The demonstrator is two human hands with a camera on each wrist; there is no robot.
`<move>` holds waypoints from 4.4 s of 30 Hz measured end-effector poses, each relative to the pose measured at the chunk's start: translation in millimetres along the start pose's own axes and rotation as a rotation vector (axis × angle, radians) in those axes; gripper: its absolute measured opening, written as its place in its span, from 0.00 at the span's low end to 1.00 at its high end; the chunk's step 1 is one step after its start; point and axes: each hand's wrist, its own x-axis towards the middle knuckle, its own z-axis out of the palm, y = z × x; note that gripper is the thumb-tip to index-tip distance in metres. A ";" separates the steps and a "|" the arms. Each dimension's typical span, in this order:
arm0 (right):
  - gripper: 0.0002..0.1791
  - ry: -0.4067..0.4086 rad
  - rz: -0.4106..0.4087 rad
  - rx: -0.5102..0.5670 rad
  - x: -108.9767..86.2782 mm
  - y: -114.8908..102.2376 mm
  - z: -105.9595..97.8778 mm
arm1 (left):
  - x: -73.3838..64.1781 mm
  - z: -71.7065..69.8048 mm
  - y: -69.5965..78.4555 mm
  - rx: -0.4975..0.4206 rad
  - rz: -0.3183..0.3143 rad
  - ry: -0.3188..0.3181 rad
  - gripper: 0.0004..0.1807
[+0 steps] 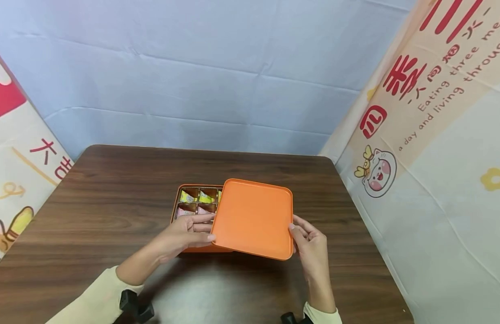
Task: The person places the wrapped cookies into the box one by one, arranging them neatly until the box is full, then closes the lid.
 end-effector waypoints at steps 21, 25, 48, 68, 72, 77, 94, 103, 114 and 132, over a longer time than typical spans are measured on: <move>0.23 -0.233 -0.055 -0.029 6.6 13.3 37.8 | -38.5 -53.0 4.0 0.057 0.061 -0.002 0.40; 0.24 -0.307 -0.050 -0.051 7.2 15.8 44.5 | -45.2 -63.1 7.7 0.068 0.091 -0.013 0.39; 0.16 -0.374 -0.106 -0.082 2.7 -2.8 85.3 | -81.5 -84.2 28.2 0.286 0.137 0.134 0.33; 0.09 -0.261 -0.363 -0.144 -3.2 -19.1 98.3 | -88.2 -64.4 43.0 0.651 0.321 0.485 0.19; 0.10 -0.292 -0.382 -0.125 -6.3 -17.9 95.6 | -88.2 -62.6 41.3 0.594 0.346 0.473 0.19; 0.12 -0.366 -0.427 -0.113 -4.4 -12.3 94.3 | -87.4 -64.7 39.2 0.564 0.369 0.475 0.17; 0.25 -0.436 -0.306 -0.108 1.5 -4.5 96.5 | -72.7 -74.8 24.0 0.382 0.235 0.395 0.34; 0.30 -0.425 -0.244 -0.321 5.3 -5.4 98.0 | -58.9 -80.0 14.9 0.517 0.291 0.268 0.35; 0.36 -0.521 -0.227 -0.400 22.7 7.6 95.2 | -35.3 -86.9 4.2 0.641 0.245 0.186 0.37; 0.33 -0.466 -0.308 -0.581 46.3 28.3 101.8 | -26.5 -92.3 -10.6 0.689 0.133 0.184 0.42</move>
